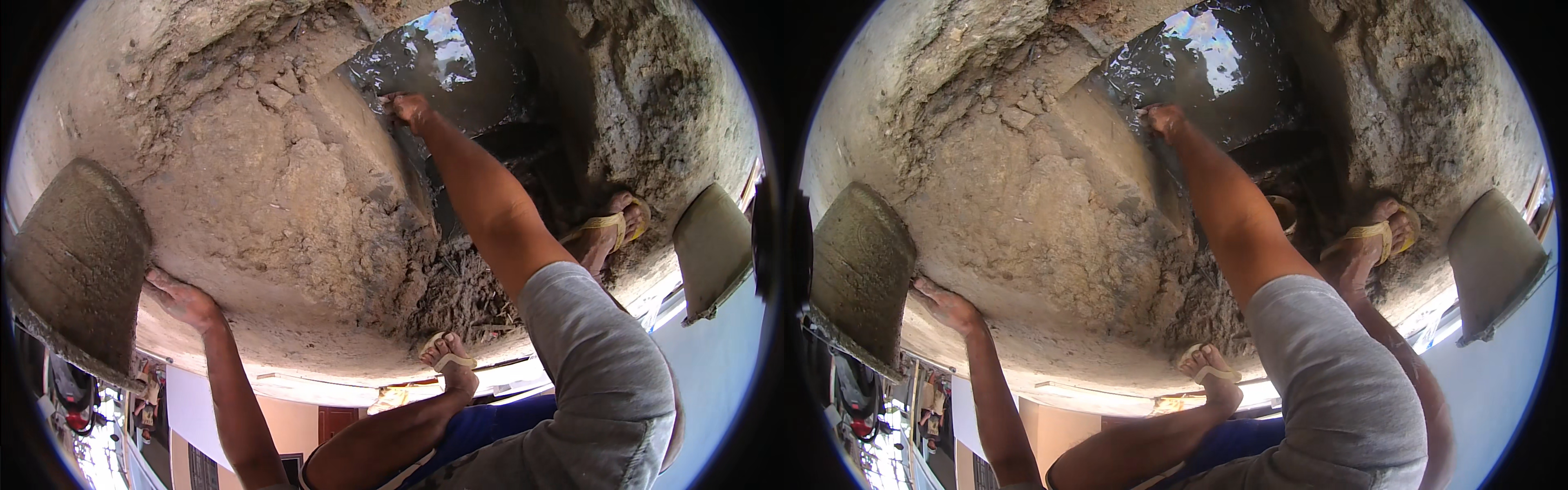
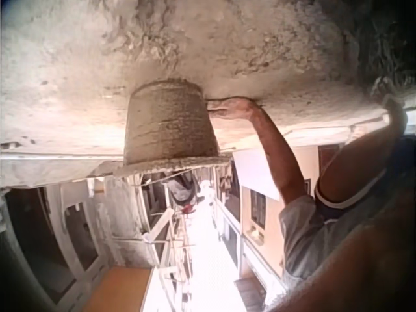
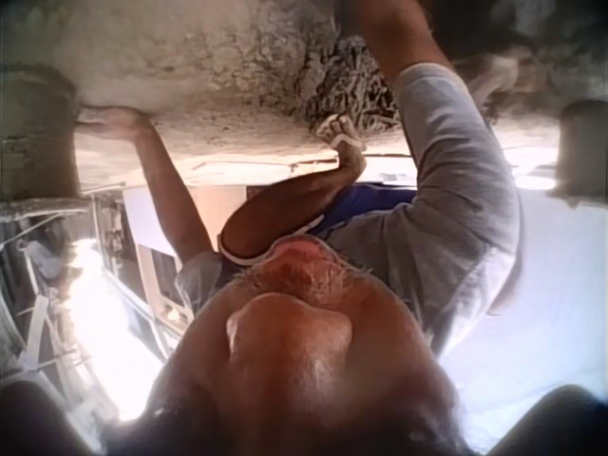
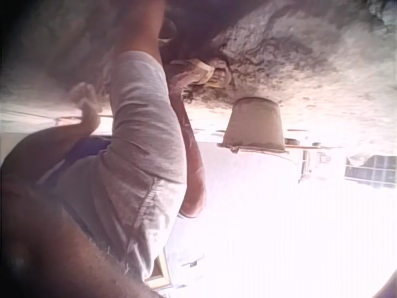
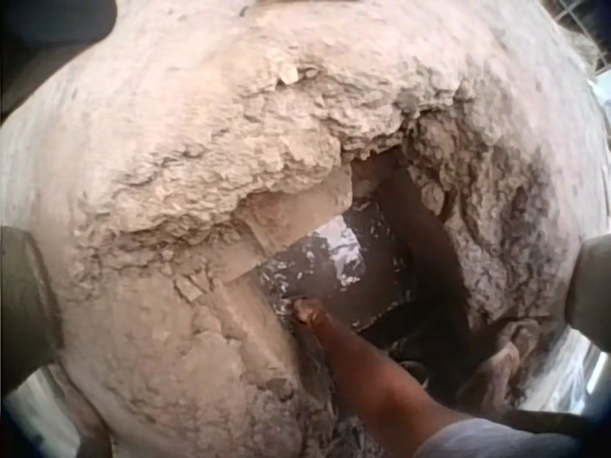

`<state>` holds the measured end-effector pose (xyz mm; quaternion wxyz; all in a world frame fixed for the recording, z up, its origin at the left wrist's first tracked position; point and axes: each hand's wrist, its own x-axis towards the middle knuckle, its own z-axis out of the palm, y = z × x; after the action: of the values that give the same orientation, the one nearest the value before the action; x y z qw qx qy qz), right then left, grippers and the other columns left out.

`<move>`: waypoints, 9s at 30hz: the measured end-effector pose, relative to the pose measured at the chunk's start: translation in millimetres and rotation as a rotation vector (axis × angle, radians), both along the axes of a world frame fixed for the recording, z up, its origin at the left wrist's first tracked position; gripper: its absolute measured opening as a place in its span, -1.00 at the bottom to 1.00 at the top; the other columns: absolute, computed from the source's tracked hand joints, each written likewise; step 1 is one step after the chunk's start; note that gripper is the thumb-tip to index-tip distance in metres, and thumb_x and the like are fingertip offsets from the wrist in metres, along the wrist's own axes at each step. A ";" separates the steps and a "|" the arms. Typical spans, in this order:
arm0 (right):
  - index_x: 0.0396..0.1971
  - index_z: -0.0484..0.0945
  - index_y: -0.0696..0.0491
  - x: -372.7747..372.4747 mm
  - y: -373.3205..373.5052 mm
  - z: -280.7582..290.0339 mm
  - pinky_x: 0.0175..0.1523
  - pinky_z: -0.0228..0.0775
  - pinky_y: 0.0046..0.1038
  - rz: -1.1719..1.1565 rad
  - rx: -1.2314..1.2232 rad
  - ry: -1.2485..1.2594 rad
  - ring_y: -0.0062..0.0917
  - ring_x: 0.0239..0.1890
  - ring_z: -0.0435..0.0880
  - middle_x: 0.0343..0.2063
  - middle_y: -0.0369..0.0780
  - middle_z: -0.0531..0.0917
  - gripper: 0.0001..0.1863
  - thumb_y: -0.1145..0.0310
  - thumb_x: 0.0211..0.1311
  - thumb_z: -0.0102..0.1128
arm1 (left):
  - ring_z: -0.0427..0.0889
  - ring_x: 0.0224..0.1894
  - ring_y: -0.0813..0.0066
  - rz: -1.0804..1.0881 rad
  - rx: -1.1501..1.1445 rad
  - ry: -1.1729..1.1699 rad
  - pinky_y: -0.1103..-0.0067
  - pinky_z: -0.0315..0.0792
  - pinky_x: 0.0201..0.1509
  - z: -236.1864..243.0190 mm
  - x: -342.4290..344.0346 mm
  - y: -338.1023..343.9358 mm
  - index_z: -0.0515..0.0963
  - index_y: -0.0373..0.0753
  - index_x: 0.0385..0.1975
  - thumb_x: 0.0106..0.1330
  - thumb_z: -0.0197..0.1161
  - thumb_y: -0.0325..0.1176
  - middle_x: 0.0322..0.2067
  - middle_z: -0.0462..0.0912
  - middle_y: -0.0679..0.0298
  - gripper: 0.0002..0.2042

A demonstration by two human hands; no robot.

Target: The person applies mortar to the edges of a hole in the ground by hand and using a trowel, while occasionally dipping a plastic cup into water and pouring it over the area.

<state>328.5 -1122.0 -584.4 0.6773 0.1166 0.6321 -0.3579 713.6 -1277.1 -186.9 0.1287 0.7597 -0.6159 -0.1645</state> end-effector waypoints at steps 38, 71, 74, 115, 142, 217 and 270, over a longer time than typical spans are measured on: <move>-0.23 0.65 0.09 -166.3 51.3 44.8 -0.24 0.47 -0.58 0.583 -0.239 0.299 -0.67 -0.35 0.63 -0.42 -0.23 0.68 -0.71 0.23 0.09 0.34 | 0.13 0.37 0.05 -0.003 -0.074 -0.052 0.38 0.01 0.44 16.3 -46.3 0.7 0.02 -0.59 0.30 0.50 -0.16 -0.04 0.34 0.06 -0.22 -0.34; -0.06 0.56 0.08 -165.4 79.9 140.9 0.08 0.40 -0.42 0.537 0.002 1.170 -0.29 -0.07 0.63 -0.13 -0.07 0.64 -0.69 0.34 0.19 0.22 | 0.15 0.35 0.00 -0.073 -0.102 -0.143 0.35 0.03 0.43 22.7 -59.1 -1.0 0.09 -0.56 0.29 0.51 -0.19 -0.04 0.31 0.12 -0.21 -0.37; -0.06 0.57 0.13 -176.0 77.7 183.4 0.08 0.38 -0.49 0.379 -0.093 1.104 -0.37 -0.10 0.62 -0.14 -0.08 0.65 -0.68 0.34 0.20 0.23 | 0.15 0.36 0.01 -0.073 -0.089 -0.172 0.36 0.03 0.44 20.6 -66.2 -1.2 0.10 -0.55 0.29 0.51 -0.20 -0.07 0.32 0.12 -0.20 -0.39; -0.25 0.59 0.10 -124.7 37.4 135.3 0.03 0.49 -0.26 0.993 0.234 1.077 -0.16 -0.11 0.65 -0.23 -0.03 0.67 -0.63 0.18 -0.04 0.28 | 0.13 0.34 -0.08 -0.145 -0.142 -0.150 0.31 0.02 0.41 23.9 -66.0 -5.5 0.08 -0.59 0.27 0.51 -0.15 -0.11 0.29 0.11 -0.29 -0.39; -0.21 0.66 0.06 -14.8 -13.7 30.8 -0.08 0.49 -0.38 1.049 -0.252 0.649 -0.37 -0.29 0.68 -0.34 -0.11 0.71 -0.71 0.23 0.11 0.24 | 0.17 0.31 -0.05 -0.095 -0.102 0.041 0.34 -0.01 0.40 5.8 -40.7 -6.3 0.06 -0.61 0.27 0.50 -0.14 -0.09 0.27 0.12 -0.31 -0.37; -0.14 0.56 -0.05 -161.7 68.9 276.9 -0.07 0.46 -0.16 1.042 0.130 1.185 -0.11 -0.20 0.64 -0.31 -0.07 0.68 -0.70 0.23 0.12 0.24 | 0.12 0.36 -0.05 -0.094 -0.134 -0.131 0.33 0.00 0.44 24.5 -76.5 -5.7 0.10 -0.61 0.26 0.49 -0.12 -0.07 0.30 0.11 -0.28 -0.36; -0.18 0.61 -0.03 -182.3 25.2 298.8 -0.11 0.49 -0.22 0.992 -0.177 1.185 -0.12 -0.22 0.64 -0.28 -0.12 0.68 -0.76 0.30 0.13 0.23 | 0.15 0.37 0.14 -0.182 -0.135 -0.124 0.42 -0.05 0.47 8.6 -30.9 -3.8 0.00 -0.54 0.32 0.53 -0.24 -0.22 0.34 0.13 -0.11 -0.46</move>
<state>146.1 -1096.8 -285.6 0.3140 -0.4451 0.8361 -0.0646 682.7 -1280.9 -178.3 0.1259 0.6990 -0.6987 -0.0863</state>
